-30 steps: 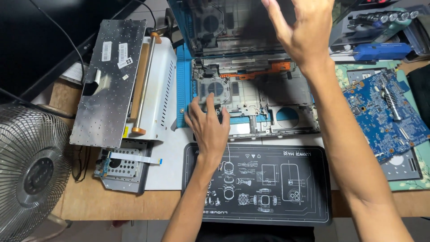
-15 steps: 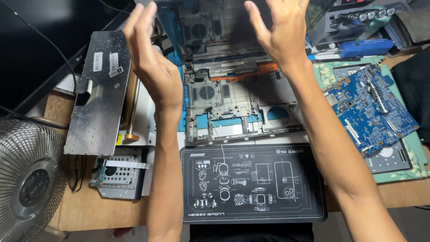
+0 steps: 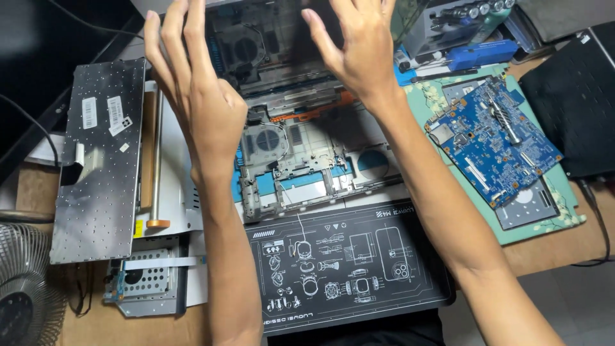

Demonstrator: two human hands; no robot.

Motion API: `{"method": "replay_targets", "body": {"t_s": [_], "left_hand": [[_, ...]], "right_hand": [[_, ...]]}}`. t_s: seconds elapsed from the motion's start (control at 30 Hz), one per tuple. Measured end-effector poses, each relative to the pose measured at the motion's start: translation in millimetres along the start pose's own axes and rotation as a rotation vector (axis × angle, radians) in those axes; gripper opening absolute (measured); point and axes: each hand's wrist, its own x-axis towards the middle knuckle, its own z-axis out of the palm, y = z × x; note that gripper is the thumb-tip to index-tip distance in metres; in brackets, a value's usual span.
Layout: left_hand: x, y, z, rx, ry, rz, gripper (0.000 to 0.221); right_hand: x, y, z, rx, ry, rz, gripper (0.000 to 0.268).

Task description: Securing a motherboard into a laptop chassis using a screwdriver and aligning internal components.

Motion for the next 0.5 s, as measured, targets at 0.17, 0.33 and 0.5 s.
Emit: {"method": "replay_targets", "body": {"t_s": [0.17,0.33,0.5], "left_hand": [[3.9,1.9,3.7,0.08,-0.008,-0.029,0.081],[4.8,2.4,6.2,0.098,0.03,-0.039,0.076],[5.6,0.9,7.2,0.091,0.071,-0.02,0.074]], "right_hand": [[-2.5,-2.3,2.1,-0.052,0.0,0.017,0.025],[-5.4,-9.9,1.2,-0.061,0.0,0.056,0.029],[-11.3,-9.1,-23.9,-0.01,-0.184,0.062,0.041]]}}
